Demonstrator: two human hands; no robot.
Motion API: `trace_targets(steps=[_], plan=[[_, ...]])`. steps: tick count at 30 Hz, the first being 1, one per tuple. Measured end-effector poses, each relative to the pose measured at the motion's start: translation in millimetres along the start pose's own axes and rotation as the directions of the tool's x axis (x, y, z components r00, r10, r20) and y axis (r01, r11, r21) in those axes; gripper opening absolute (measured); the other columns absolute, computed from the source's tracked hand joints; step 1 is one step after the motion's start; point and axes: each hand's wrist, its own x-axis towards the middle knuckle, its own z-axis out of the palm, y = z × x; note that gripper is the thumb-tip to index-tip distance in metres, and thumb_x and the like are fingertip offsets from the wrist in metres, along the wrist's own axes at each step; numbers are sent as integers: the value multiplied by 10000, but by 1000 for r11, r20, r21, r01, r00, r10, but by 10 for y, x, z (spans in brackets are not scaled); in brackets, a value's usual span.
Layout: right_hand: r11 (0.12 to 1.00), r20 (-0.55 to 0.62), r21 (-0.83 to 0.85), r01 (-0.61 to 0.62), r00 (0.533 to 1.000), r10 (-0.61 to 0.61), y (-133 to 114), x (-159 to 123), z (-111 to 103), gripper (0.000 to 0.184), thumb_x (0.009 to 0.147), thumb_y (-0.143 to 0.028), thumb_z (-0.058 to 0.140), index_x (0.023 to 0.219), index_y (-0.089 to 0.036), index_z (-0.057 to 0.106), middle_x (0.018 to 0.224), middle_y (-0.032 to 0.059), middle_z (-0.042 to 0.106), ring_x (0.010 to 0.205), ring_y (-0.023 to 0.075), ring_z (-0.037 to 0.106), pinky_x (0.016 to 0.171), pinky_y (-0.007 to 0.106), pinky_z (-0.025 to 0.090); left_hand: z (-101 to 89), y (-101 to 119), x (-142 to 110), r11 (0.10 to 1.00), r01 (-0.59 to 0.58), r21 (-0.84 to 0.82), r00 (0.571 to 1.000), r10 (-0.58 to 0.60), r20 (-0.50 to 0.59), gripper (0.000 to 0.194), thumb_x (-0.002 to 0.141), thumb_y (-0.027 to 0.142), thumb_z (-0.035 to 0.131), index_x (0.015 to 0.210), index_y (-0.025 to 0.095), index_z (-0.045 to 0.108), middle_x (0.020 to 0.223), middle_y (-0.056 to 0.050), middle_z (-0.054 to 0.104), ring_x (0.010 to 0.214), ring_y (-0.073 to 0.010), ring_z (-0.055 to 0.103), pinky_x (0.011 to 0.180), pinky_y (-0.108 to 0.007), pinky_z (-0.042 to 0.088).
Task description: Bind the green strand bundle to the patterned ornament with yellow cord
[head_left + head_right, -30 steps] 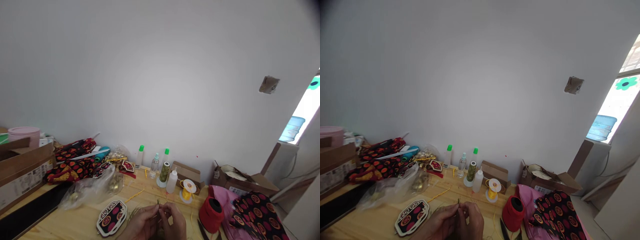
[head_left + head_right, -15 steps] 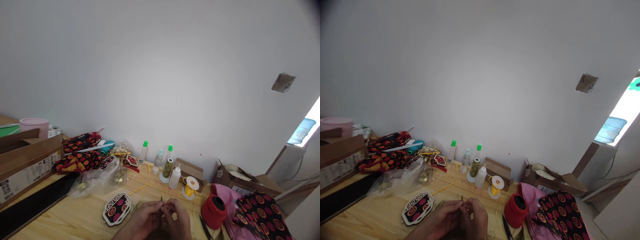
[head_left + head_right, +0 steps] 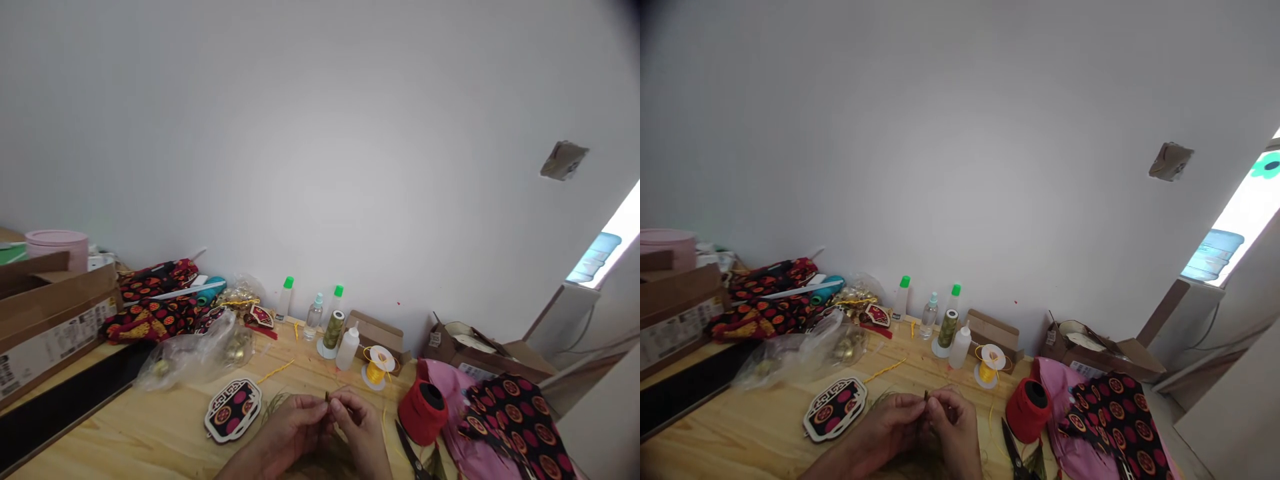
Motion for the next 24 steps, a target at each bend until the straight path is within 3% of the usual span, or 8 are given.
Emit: trace_targets(steps=[17,24], plan=[[988,28,118,-101,995,98,-144,-12,23,177,596,-312,647,603,-137,626,549,-5,544,464,99,515,462,209,438,1,-14,4,998,39,-39,999,-38,38,153,697,130,542,589,71,634,565,-44,564,527,-104,504,644,-274,380],[983,14,113,-147,989,146,-105,-14,12,185,580,-300,657,606,-130,590,531,-6,553,488,100,509,458,200,417,-4,-26,5,999,37,-26,999,-38,-10,165,678,141,564,537,72,616,505,-29,546,481,-90,472,594,-265,376]])
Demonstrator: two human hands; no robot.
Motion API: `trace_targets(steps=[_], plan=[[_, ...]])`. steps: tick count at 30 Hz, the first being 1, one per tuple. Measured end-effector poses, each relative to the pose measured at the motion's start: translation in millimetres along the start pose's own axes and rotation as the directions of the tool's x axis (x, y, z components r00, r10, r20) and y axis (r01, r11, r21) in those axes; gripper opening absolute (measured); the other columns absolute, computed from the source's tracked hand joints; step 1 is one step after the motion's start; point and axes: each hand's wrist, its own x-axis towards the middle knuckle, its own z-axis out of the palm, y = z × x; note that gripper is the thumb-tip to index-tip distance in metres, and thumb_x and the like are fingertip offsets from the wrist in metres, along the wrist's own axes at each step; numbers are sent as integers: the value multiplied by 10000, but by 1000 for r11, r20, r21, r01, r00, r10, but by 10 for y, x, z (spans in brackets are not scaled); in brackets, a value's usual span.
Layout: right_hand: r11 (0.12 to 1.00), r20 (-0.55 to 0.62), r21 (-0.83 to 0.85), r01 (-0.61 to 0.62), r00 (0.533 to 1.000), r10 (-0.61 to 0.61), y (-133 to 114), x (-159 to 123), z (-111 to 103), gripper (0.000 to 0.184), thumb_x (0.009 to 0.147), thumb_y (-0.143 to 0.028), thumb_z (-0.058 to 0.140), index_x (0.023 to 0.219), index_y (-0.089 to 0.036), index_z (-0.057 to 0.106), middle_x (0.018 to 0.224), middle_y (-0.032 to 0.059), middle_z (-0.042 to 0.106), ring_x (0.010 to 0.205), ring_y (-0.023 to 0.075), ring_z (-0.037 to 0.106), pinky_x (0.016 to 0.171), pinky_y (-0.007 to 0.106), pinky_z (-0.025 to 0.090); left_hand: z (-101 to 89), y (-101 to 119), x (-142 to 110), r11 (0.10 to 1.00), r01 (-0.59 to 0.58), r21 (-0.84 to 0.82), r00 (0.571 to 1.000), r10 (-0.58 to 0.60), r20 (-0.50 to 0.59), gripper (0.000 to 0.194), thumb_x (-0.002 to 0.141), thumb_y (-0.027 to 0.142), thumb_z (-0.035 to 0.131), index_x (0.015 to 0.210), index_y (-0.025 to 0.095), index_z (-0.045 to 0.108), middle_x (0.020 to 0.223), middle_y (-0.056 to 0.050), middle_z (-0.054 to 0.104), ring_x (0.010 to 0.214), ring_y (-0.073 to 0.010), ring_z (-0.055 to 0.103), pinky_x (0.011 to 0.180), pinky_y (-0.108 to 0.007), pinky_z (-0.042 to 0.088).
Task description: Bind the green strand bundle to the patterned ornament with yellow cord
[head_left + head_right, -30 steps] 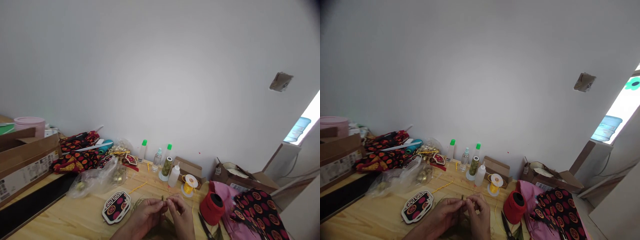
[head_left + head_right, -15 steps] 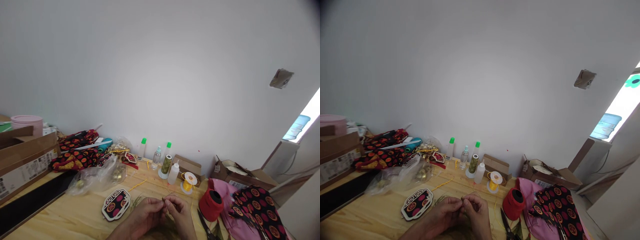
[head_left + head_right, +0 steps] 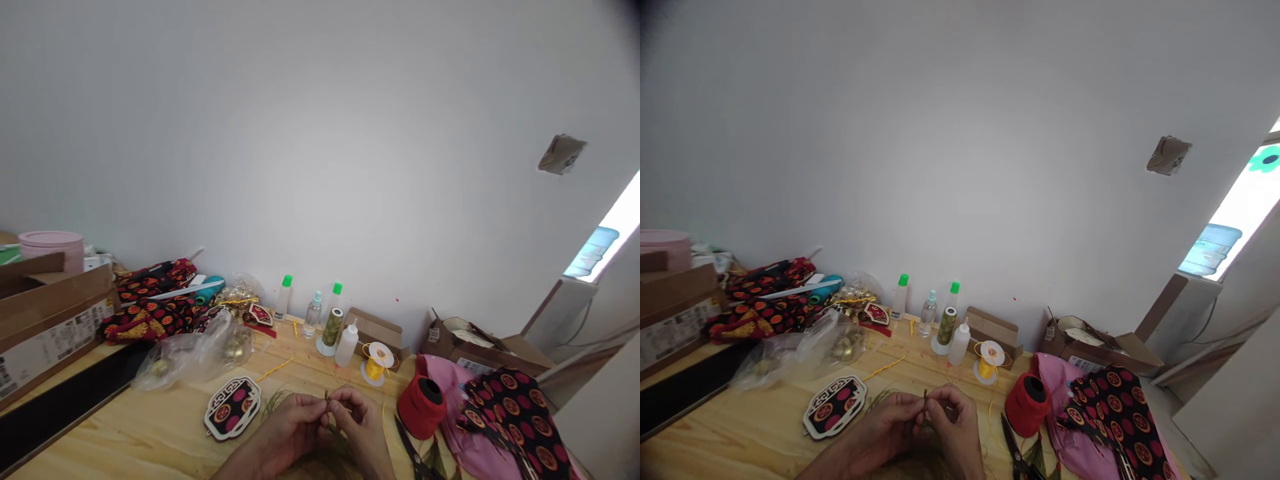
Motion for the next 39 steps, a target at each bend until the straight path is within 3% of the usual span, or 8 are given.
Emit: trace_targets(steps=[6,10,16,31,39], plan=[[998,-73,-67,15,997,-20,53,6,-35,193,586,-276,651,701,-128,602,552,-11,545,499,89,465,450,188,380,-33,-10,27,1000,-3,-15,1000,2,-26,169,675,150,564,533,73,613,453,-9,524,435,-76,441,549,-254,371],[996,-41,-91,23,999,-27,39,-4,-31,149,614,-272,627,655,-130,609,581,8,571,526,101,485,476,194,384,-23,7,11,999,1,-36,999,-2,-39,111,672,128,565,601,83,637,470,9,526,445,-69,437,639,-311,393],[998,-50,-64,1,999,-4,14,-1,-8,144,595,-267,638,624,-128,608,561,5,574,503,100,492,486,205,396,-12,16,-7,1000,11,-21,1000,-11,-21,178,676,118,549,515,76,611,441,2,517,441,-73,427,677,-337,390],[999,-41,-42,14,999,-15,61,5,-2,156,571,-261,661,608,-123,597,562,2,558,529,107,515,509,212,407,-14,22,-10,998,55,7,998,-55,-26,207,673,132,548,477,81,596,413,1,516,428,-73,421,625,-290,393],[997,8,-74,9,1000,-9,4,16,-18,194,622,-319,614,594,-131,571,508,-25,517,457,74,447,419,167,348,-32,29,8,998,56,-20,998,-56,-29,135,672,110,556,565,77,632,449,8,534,427,-65,430,721,-362,391]])
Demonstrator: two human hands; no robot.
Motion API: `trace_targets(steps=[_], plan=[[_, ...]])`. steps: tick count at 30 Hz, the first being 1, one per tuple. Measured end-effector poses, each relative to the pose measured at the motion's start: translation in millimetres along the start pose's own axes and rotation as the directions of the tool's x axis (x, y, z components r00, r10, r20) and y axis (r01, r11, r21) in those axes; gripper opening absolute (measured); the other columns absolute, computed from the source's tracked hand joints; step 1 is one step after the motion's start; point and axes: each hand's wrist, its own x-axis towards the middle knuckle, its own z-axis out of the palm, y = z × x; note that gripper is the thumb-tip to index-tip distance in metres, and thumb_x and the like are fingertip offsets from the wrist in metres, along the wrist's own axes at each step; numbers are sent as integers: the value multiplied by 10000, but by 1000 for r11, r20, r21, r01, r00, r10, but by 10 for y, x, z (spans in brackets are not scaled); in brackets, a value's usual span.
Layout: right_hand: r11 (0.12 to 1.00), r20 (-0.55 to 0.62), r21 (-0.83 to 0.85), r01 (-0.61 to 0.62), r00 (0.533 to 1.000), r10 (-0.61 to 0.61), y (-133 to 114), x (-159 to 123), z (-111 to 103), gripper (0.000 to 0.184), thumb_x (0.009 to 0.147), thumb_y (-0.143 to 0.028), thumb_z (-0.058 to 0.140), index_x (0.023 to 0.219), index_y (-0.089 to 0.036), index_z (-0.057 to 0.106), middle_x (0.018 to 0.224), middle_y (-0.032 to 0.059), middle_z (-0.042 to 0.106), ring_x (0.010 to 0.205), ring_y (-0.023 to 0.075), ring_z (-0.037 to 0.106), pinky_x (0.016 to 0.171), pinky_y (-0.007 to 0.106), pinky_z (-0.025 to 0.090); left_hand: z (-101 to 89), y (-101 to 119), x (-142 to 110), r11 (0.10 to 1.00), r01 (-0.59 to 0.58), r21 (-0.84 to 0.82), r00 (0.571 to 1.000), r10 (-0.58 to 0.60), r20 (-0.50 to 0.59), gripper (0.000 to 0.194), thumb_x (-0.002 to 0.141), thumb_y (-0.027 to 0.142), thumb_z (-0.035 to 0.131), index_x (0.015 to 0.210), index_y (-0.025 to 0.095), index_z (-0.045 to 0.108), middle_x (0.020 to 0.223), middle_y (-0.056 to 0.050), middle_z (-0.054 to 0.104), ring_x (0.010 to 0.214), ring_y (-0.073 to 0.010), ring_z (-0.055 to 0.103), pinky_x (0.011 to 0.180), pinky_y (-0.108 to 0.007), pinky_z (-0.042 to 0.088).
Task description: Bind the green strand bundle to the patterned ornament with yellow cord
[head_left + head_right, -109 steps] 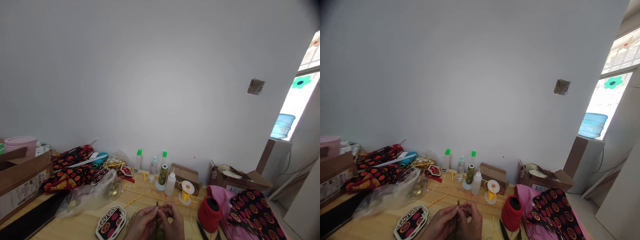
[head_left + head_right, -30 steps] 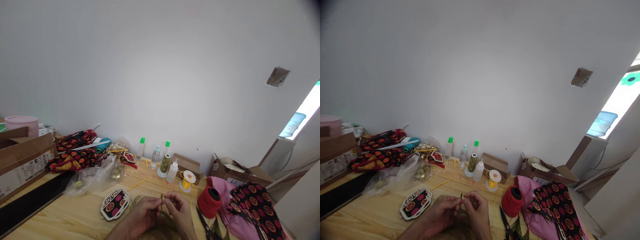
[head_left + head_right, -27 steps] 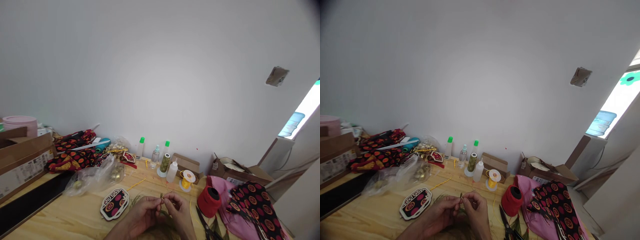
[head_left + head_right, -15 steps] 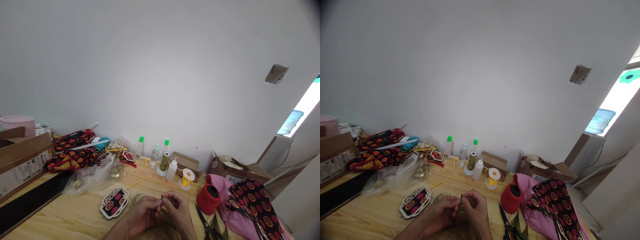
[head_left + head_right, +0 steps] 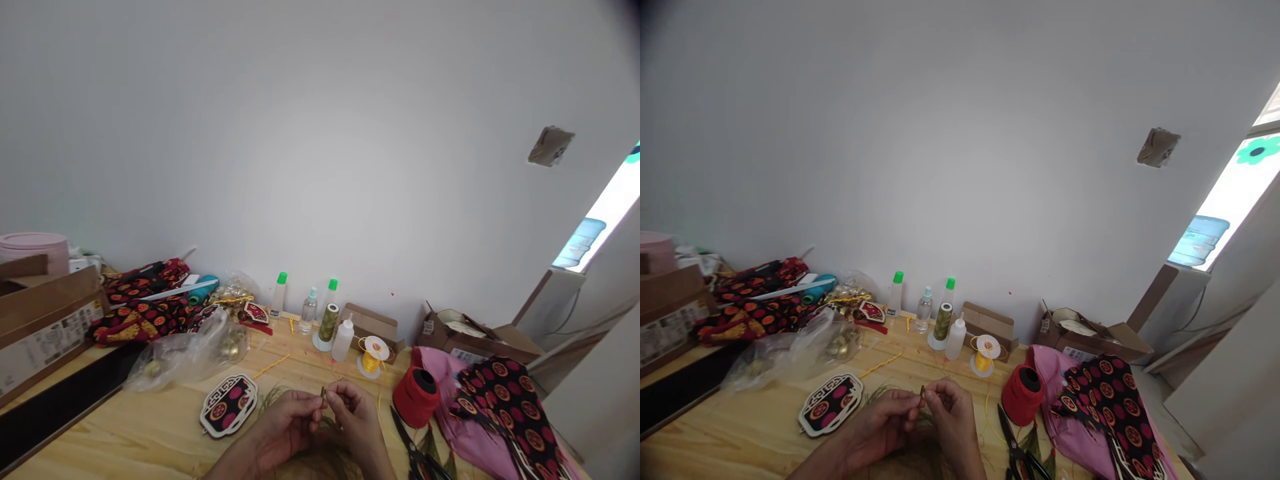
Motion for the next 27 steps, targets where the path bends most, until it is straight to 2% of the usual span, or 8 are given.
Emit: trace_targets(steps=[5,13,27], plan=[[999,9,-49,-13,1000,14,21,-3,-21,199,639,-320,605,618,-123,584,531,-9,539,472,80,461,413,163,341,-13,-6,-2,1000,-3,-12,1000,3,-7,119,670,102,556,584,78,635,460,12,541,427,-61,434,737,-384,393],[998,20,-68,19,1000,-18,81,1,-43,187,640,-311,611,637,-124,600,586,17,585,572,131,542,544,220,413,-18,-3,-4,1000,14,-7,1000,-14,-16,139,664,105,556,550,78,630,438,7,536,420,-67,437,698,-356,410],[992,110,-100,83,991,-72,53,-17,-36,199,708,-321,535,628,-139,526,582,-8,518,563,113,485,539,208,372,-23,-23,-11,999,40,1,999,-40,-12,156,665,110,556,524,77,615,451,10,536,418,-61,430,725,-375,404]])
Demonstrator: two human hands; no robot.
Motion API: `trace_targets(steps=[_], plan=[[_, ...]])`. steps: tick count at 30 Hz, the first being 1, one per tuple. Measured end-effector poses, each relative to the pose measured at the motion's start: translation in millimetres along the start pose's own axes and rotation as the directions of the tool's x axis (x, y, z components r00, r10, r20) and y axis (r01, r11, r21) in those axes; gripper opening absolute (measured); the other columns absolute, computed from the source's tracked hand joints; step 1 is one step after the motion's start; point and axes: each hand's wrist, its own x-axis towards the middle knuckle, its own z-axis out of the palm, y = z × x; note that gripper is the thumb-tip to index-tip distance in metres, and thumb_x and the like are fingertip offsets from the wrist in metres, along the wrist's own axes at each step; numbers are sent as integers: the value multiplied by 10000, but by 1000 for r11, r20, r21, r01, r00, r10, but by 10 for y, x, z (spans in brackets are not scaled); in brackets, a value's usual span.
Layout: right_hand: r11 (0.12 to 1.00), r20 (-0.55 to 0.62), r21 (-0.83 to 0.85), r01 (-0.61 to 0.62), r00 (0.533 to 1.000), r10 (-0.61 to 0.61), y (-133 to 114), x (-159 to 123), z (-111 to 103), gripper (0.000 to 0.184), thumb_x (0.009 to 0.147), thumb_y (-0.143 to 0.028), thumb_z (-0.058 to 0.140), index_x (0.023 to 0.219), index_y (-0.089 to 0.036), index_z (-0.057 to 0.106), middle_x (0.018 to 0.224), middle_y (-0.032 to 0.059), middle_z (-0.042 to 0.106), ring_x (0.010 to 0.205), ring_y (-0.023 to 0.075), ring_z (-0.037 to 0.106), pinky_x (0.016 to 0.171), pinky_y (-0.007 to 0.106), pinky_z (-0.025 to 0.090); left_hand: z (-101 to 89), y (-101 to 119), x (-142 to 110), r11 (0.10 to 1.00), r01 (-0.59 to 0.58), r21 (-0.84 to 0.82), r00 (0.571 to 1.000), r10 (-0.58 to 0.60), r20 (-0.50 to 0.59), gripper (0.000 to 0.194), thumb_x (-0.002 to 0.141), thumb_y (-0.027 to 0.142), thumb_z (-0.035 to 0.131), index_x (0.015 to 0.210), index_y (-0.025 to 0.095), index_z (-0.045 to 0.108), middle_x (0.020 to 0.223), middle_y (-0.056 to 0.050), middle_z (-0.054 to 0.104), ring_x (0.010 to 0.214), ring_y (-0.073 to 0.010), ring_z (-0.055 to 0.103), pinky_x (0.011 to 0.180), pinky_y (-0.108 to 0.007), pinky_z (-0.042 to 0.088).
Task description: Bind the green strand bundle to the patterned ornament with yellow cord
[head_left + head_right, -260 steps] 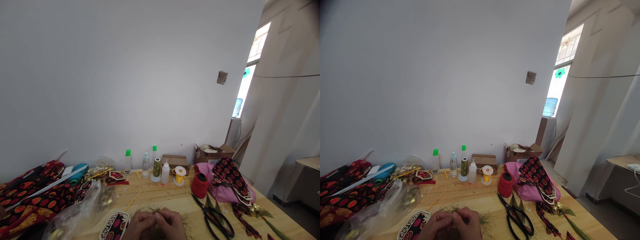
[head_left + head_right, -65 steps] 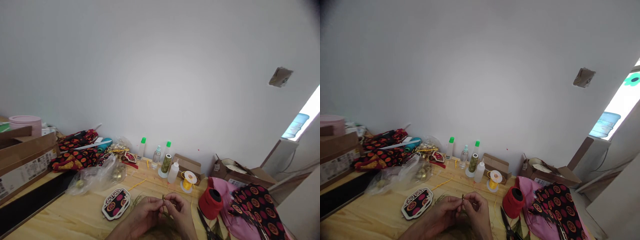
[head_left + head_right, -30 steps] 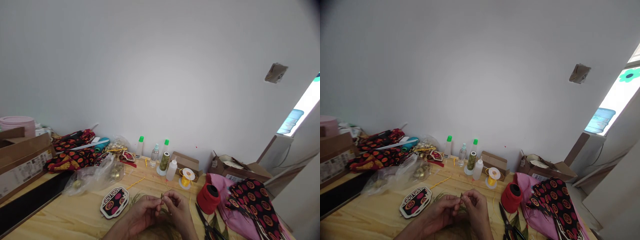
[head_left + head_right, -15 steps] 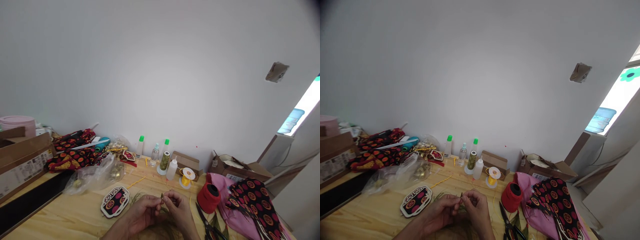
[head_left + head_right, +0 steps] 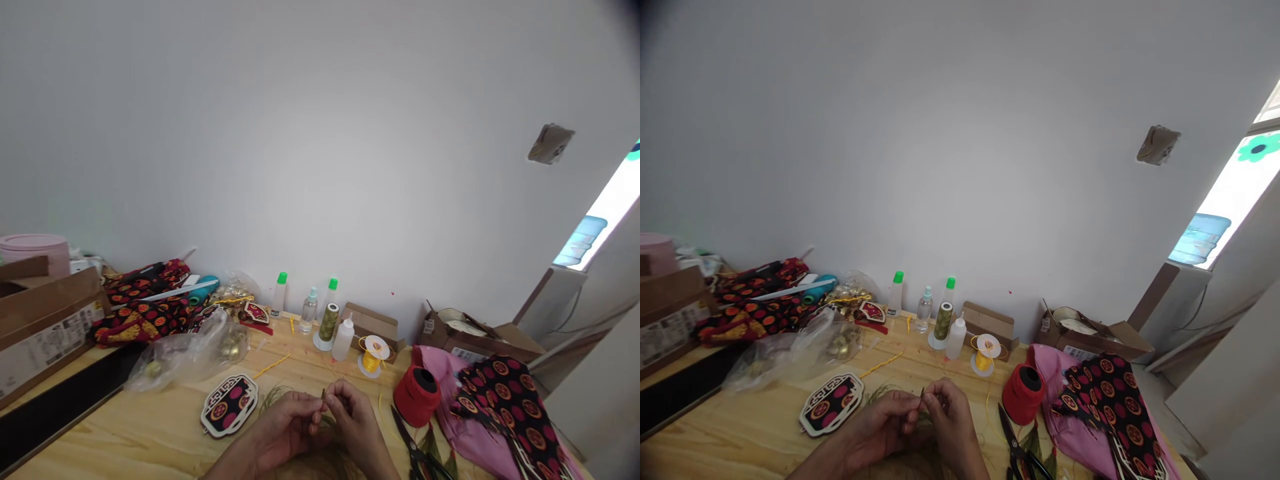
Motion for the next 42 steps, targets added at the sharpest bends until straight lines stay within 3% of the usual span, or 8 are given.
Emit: trace_targets(steps=[6,16,25,33,42], plan=[[1000,-2,-8,26,1000,-26,14,-6,15,221,735,-349,489,639,-150,502,577,-22,481,569,109,459,537,200,359,2,9,-3,1000,5,-11,1000,-5,-5,131,655,115,569,541,83,625,458,8,538,418,-63,432,730,-378,406],[999,-31,1,-35,999,35,-66,1,8,180,676,-318,567,651,-140,554,578,10,554,561,134,516,530,223,381,1,13,-3,997,25,-70,999,-27,-32,120,650,111,575,544,85,625,472,12,546,417,-59,444,757,-403,403],[997,-25,-79,21,999,-23,-23,-6,-11,142,711,-274,536,651,-146,554,592,8,540,573,128,500,539,216,374,-11,5,-1,998,30,-60,998,-33,-50,125,647,111,576,533,87,621,465,10,554,417,-64,448,752,-406,405],[998,-1,-37,52,999,-52,16,-4,18,166,743,-286,489,643,-155,507,586,-21,489,569,106,459,538,199,362,5,13,-4,998,34,-43,999,-36,-38,115,644,116,585,541,90,630,462,13,549,413,-58,440,760,-393,399],[995,-81,-100,-8,997,0,-29,2,-13,215,723,-330,503,649,-135,554,600,5,526,580,128,481,533,217,366,-4,-9,19,998,-64,21,998,65,-23,80,675,125,576,649,82,638,512,0,557,468,-70,468,690,-339,414]])
